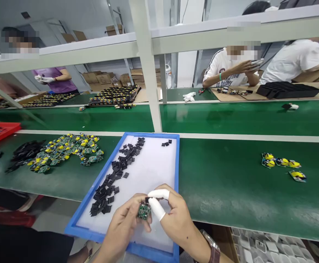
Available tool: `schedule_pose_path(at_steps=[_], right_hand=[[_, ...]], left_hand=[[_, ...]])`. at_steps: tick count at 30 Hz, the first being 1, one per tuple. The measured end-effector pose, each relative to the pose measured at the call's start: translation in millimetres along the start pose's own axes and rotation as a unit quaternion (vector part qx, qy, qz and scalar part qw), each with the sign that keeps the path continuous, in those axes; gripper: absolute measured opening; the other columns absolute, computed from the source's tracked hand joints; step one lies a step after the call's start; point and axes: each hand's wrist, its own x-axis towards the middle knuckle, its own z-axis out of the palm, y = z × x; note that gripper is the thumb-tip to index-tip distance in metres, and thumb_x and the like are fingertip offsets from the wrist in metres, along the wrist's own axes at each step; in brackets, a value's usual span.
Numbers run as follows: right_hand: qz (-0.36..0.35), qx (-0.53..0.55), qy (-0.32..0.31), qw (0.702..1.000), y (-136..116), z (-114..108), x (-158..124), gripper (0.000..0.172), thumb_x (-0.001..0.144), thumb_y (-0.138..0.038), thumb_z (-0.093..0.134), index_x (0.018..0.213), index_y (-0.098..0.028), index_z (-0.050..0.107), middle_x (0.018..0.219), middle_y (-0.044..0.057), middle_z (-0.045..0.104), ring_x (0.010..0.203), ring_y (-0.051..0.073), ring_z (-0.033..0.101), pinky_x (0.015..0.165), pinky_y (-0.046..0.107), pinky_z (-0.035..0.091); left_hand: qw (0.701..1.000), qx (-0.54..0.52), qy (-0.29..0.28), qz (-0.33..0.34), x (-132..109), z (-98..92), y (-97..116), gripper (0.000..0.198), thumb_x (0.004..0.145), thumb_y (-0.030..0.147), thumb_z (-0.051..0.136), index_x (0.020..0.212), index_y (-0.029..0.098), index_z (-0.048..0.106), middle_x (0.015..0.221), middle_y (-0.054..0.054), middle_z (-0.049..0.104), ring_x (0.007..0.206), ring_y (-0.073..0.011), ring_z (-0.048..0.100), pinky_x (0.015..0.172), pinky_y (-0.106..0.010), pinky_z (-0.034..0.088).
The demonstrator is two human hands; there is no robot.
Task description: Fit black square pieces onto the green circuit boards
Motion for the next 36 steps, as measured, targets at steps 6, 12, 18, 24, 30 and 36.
schedule_pose_path(at_steps=[6,12,18,24,30,36], right_hand=[[0.013,-0.034,0.044,0.998,-1.9,-10.2,-7.7,0.016,0.092,-0.014,0.063,0.098,-0.024,0.075,0.09,0.004,0.074,0.08,0.02,0.07,0.071,0.03,0.058],[-0.034,-0.006,0.034,0.999,-9.2,-10.8,-12.9,0.024,0.09,-0.01,0.068,0.104,-0.027,0.076,0.091,0.003,0.074,0.08,0.018,0.07,0.072,0.029,0.058],[-0.014,0.015,0.029,0.999,-9.1,-8.0,-15.8,0.028,0.088,-0.005,0.068,0.103,-0.028,0.076,0.092,0.003,0.075,0.081,0.019,0.071,0.073,0.03,0.058],[-0.018,0.032,0.021,0.999,-7.9,-7.7,-18.7,0.029,0.088,-0.004,0.067,0.103,-0.027,0.074,0.095,0.003,0.072,0.083,0.019,0.07,0.074,0.031,0.057],[0.008,0.026,0.04,0.999,-7.9,-3.2,-21.8,0.027,0.088,-0.006,0.068,0.104,-0.028,0.073,0.09,0.001,0.07,0.078,0.016,0.067,0.072,0.028,0.056],[0.023,0.013,0.041,0.999,-7.0,2.9,-19.8,0.022,0.089,-0.008,0.065,0.1,-0.025,0.073,0.084,0.001,0.067,0.076,0.016,0.065,0.071,0.028,0.054]], left_hand=[[0.986,-0.137,-0.004,-0.095,-7.1,0.8,8.5,0.04,0.09,0.029,0.074,0.13,0.021,0.071,0.131,-0.014,0.068,0.103,-0.027,0.073,0.087,-0.038,0.061],[0.987,-0.141,0.019,-0.075,-4.9,2.9,-3.6,0.03,0.096,0.043,0.065,0.112,0.018,0.075,0.075,-0.006,0.07,0.068,-0.0164,0.068,0.064,-0.027,0.057],[0.993,-0.098,-0.031,-0.049,-4.0,0.3,-8.5,0.038,0.088,0.033,0.078,0.122,0.018,0.073,0.093,-0.007,0.068,0.073,-0.0132,0.062,0.066,-0.025,0.056],[0.995,-0.066,-0.06,-0.038,-8.5,-5.5,-10.8,0.039,0.093,0.03,0.071,0.131,0.023,0.067,0.097,-0.006,0.07,0.076,-0.0164,0.071,0.076,-0.031,0.058],[0.999,-0.035,-0.022,0.03,-12.7,-3.4,-15.7,0.037,0.093,0.021,0.07,0.129,0.029,0.068,0.117,-0.008,0.07,0.092,-0.0201,0.073,0.083,-0.033,0.061],[0.996,-0.011,0.012,0.084,-14.9,-3.3,-19.3,0.03,0.087,0.016,0.076,0.115,0.026,0.075,0.13,-0.011,0.067,0.119,-0.0261,0.067,0.098,-0.034,0.058]])
